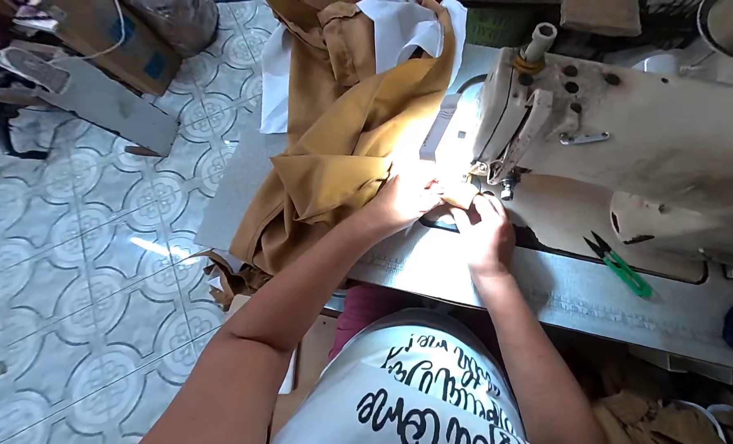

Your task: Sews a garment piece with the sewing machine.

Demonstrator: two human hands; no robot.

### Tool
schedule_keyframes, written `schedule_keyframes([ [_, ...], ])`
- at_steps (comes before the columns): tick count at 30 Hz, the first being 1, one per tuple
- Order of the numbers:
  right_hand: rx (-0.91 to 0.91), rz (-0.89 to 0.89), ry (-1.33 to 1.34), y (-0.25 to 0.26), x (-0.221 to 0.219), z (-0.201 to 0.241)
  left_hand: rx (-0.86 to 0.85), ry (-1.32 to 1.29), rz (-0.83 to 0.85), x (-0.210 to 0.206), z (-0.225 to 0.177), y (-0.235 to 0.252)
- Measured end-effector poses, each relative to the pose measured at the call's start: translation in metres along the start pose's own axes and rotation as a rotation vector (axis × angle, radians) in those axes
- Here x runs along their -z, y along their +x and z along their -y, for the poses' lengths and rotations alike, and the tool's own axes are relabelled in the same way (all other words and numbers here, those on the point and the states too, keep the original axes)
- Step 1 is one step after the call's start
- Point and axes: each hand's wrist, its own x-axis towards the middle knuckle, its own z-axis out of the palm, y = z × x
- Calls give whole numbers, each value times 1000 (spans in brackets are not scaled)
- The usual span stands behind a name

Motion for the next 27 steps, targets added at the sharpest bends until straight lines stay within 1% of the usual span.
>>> schedule_keyframes([
  [3, 4, -7, 110, 3, 1, -3, 36, 52, 34, 3, -8, -8],
  [4, -8, -10, 199, -1, 2, -3, 17, 132, 50, 5, -13, -12],
  [5, -43, 0, 349, -8, 6, -1, -44, 236, 62, 6, -17, -18],
  [6, -120, 35, 569, -19, 11, 4, -131, 331, 66, 6, -19, -23],
  [7, -260, 96, 826, -30, 17, 11, -222, 387, 61, 6, -17, -26],
  [8, -415, 132, 1018, -40, 22, 16, -299, 410, 57, 6, -14, -28],
  [9, -528, 153, 1077, -50, 26, 17, -369, 427, 58, 6, -12, -29],
  [10, -572, 176, 1016, -56, 30, 14, -437, 432, 61, 7, -10, -29],
  [11, -562, 202, 890, -59, 34, 11, -488, 423, 69, 8, -11, -28],
  [13, -416, 232, 577, -61, 42, 5, -527, 417, 118, 10, -16, -29],
  [15, -244, 161, 304, -53, 48, 3, -517, 454, 143, 11, -19, -32],
  [16, -182, 110, 221, -47, 48, 4, -504, 466, 148, 11, -21, -32],
  [17, -126, 63, 171, -41, 45, 6, -493, 477, 146, 10, -23, -33],
  [19, -72, 37, 128, -31, 36, 13, -463, 493, 129, 8, -26, -34],
  [22, -153, 104, 45, -24, 20, 24, -432, 492, 108, 7, -28, -34],
  [24, -210, 170, 14, -23, 16, 24, -400, 486, 127, 7, -30, -35],
  [27, -190, 151, -60, -25, 19, 24, -354, 523, 151, 5, -32, -38],
])
